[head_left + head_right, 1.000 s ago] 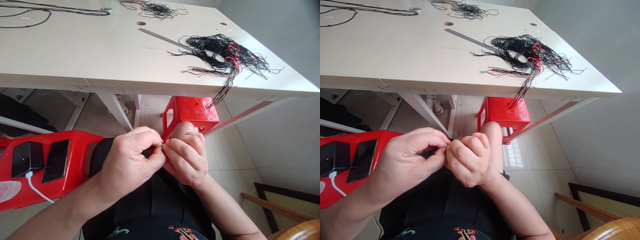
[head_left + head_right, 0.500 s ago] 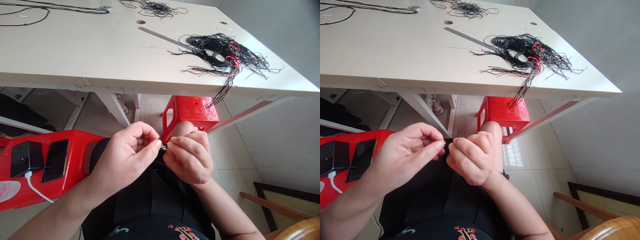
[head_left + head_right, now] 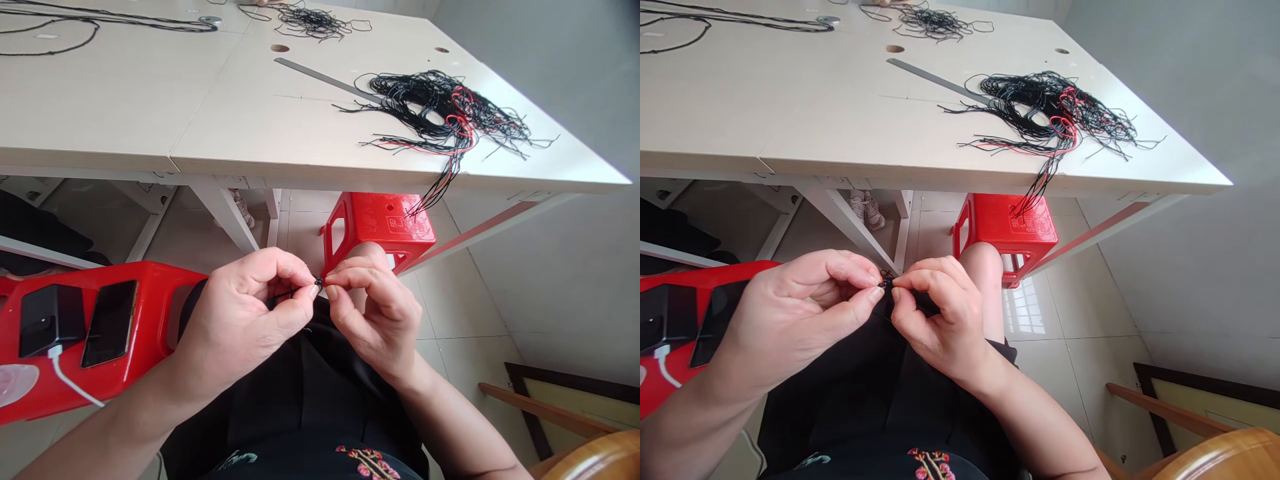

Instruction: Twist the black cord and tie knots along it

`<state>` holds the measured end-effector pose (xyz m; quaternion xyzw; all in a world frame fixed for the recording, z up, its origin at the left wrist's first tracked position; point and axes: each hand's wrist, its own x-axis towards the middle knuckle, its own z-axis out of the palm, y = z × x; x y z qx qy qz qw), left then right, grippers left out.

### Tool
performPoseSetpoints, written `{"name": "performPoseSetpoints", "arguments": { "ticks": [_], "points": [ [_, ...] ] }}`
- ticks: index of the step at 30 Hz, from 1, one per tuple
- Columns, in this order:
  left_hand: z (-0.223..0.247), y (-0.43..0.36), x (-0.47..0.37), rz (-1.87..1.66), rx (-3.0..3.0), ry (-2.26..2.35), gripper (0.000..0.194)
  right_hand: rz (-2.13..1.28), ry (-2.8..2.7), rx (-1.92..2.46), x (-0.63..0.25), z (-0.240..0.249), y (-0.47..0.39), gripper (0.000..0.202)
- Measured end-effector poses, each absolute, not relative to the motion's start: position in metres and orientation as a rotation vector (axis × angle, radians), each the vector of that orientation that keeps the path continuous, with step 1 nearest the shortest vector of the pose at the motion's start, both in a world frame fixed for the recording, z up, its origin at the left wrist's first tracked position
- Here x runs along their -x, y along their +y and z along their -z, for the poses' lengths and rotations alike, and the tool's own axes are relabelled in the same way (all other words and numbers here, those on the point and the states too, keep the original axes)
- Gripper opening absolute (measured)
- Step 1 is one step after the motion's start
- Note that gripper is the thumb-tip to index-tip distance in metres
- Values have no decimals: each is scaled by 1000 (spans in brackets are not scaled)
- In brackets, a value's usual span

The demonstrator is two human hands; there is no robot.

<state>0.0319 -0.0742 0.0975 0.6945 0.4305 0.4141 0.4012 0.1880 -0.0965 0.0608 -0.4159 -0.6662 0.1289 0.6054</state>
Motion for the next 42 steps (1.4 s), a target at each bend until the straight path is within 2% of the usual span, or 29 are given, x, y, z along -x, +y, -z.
{"name": "performPoseSetpoints", "arguments": {
  "ticks": [7, 16, 25, 42],
  "points": [
    [-95, -76, -30, -1049, -1970, 1055, 19, -479, -1501, 995, -189, -63, -96, 13],
    [-91, -79, -34, -1028, -2140, 1103, 23, -331, -1607, 1051, -189, -63, -95, 14],
    [-88, -82, -34, -1045, -2160, 1093, 57, -142, -1720, 1049, -193, -59, -95, 14],
    [-91, -80, -32, -1017, -2354, 1028, 78, -10, -1912, 1080, -202, -62, -95, 17]
  ]
}}
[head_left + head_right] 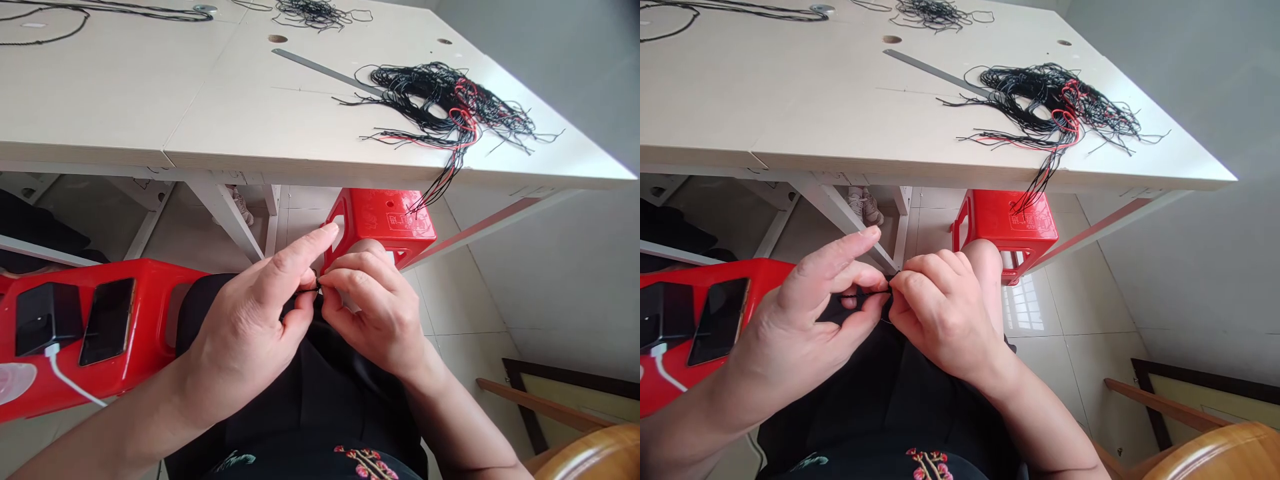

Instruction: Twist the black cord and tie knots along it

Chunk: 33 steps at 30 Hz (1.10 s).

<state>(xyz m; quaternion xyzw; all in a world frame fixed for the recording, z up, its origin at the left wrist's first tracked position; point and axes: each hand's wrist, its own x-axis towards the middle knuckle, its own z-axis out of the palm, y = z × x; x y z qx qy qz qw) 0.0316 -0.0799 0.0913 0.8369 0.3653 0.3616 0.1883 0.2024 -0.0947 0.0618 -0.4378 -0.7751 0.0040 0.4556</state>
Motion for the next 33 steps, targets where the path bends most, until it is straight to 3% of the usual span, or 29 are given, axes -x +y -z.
{"name": "performPoseSetpoints", "arguments": {
  "ticks": [7, 14, 18, 23, 28, 33],
  "points": [
    [-86, -84, -35, -1068, -2080, 1014, 83, 23, -1889, 1040, -196, -61, -91, 20],
    [-87, -79, -37, -1008, -1590, 980, 76, -384, -1619, 996, -188, -59, -93, 17],
    [-90, -78, -38, -1009, -1520, 970, 62, -548, -1518, 1014, -188, -57, -93, 16],
    [-93, -82, -40, -1032, -1577, 1079, 44, -332, -1612, 1026, -187, -57, -92, 17],
    [-89, -80, -42, -1085, -1664, 1073, 41, -117, -1673, 1004, -183, -56, -90, 20],
    [-91, -78, -43, -1096, -1605, 1042, 42, -223, -1621, 960, -186, -56, -91, 18]
  ]
}}
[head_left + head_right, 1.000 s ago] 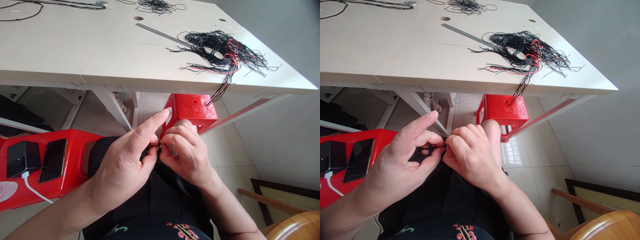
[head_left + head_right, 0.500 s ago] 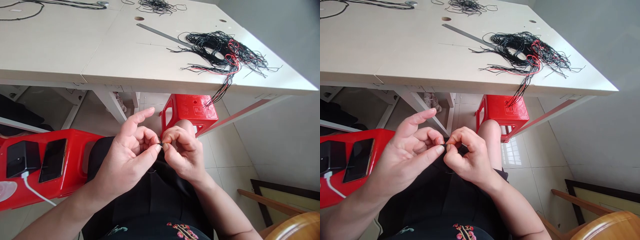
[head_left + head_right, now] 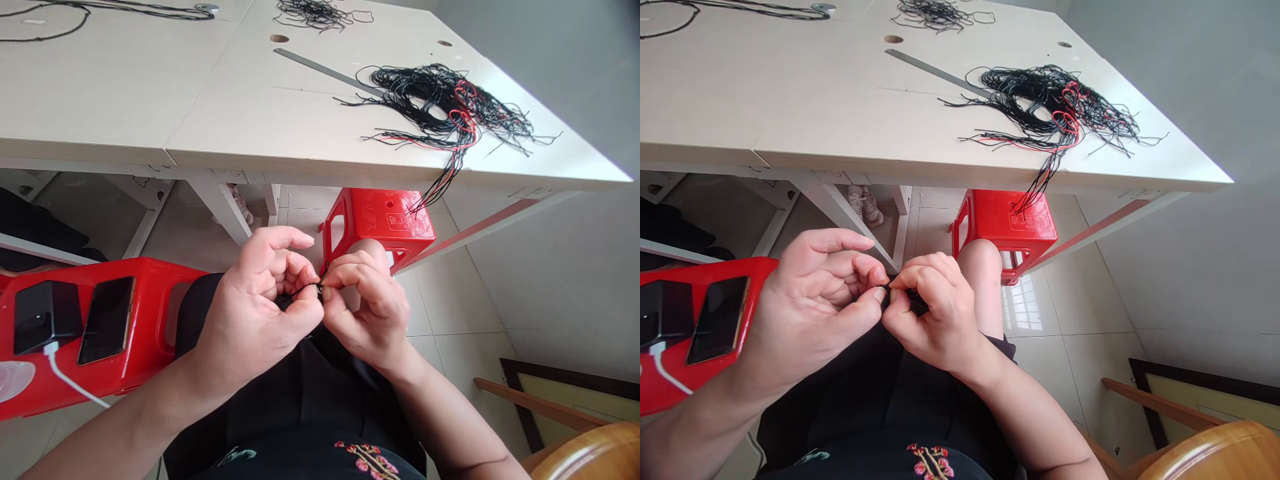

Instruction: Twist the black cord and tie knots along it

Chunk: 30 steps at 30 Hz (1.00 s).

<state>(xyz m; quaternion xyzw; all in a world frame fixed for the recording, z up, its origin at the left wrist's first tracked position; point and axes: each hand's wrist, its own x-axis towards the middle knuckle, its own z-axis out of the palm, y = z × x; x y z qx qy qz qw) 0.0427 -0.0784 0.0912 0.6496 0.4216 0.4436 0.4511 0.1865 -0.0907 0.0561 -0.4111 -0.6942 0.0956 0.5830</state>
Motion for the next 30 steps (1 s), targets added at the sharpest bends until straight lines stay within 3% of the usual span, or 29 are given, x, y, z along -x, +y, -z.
{"name": "performPoseSetpoints", "arguments": {
  "ticks": [5, 8, 19, 30],
  "points": [
    [-96, -78, -41, -1043, -1523, 1072, 39, -354, -1655, 973, -200, -60, -91, 27],
    [-97, -78, -41, -1032, -1518, 1079, 37, -358, -1743, 930, -203, -64, -91, 22],
    [-98, -79, -38, -974, -1572, 1067, 29, -109, -1903, 1001, -201, -60, -96, 12],
    [-99, -76, -40, -995, -1462, 1117, 28, -101, -1687, 1059, -198, -57, -99, 20]
  ]
}}
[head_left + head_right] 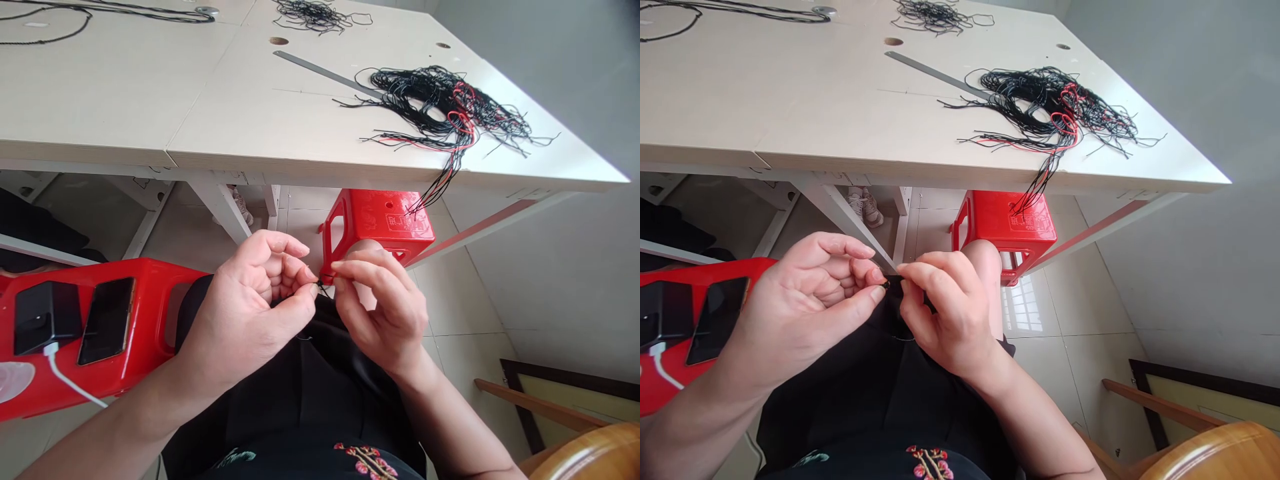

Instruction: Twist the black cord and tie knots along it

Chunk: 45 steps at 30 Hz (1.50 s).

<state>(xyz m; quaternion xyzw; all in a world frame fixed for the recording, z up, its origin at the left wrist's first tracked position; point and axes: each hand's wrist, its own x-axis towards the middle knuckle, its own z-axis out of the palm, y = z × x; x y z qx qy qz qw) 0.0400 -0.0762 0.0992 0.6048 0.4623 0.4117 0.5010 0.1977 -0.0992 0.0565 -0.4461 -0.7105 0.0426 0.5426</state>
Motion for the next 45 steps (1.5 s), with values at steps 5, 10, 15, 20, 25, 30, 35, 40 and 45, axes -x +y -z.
{"name": "performPoseSetpoints", "arguments": {
  "ticks": [5, 10, 15, 20, 25, 30, 35, 40, 45],
  "points": [
    [-101, -76, -39, -1019, -1428, 1129, 22, -145, -1659, 1002, -192, -59, -102, 21],
    [-101, -75, -37, -958, -1388, 1107, 18, -86, -1677, 1042, -188, -59, -101, 19],
    [-97, -68, -39, -970, -1347, 1130, 12, -95, -1753, 1039, -189, -58, -100, 14],
    [-92, -66, -42, -1057, -1249, 1054, 13, -212, -1714, 1047, -187, -58, -100, 19],
    [-88, -68, -45, -1111, -1139, 1018, 16, -347, -1621, 1046, -181, -57, -100, 24],
    [-90, -66, -49, -1164, -1050, 1033, 22, -520, -1504, 1022, -176, -55, -100, 25],
    [-93, -63, -49, -1150, -1051, 1047, 22, -461, -1596, 1012, -180, -57, -100, 23],
    [-93, -64, -49, -1075, -1043, 1017, 22, -520, -1513, 1032, -183, -58, -100, 16],
    [-92, -66, -46, -1050, -1089, 989, 17, -447, -1517, 1095, -184, -58, -101, 10]
  ]
}}
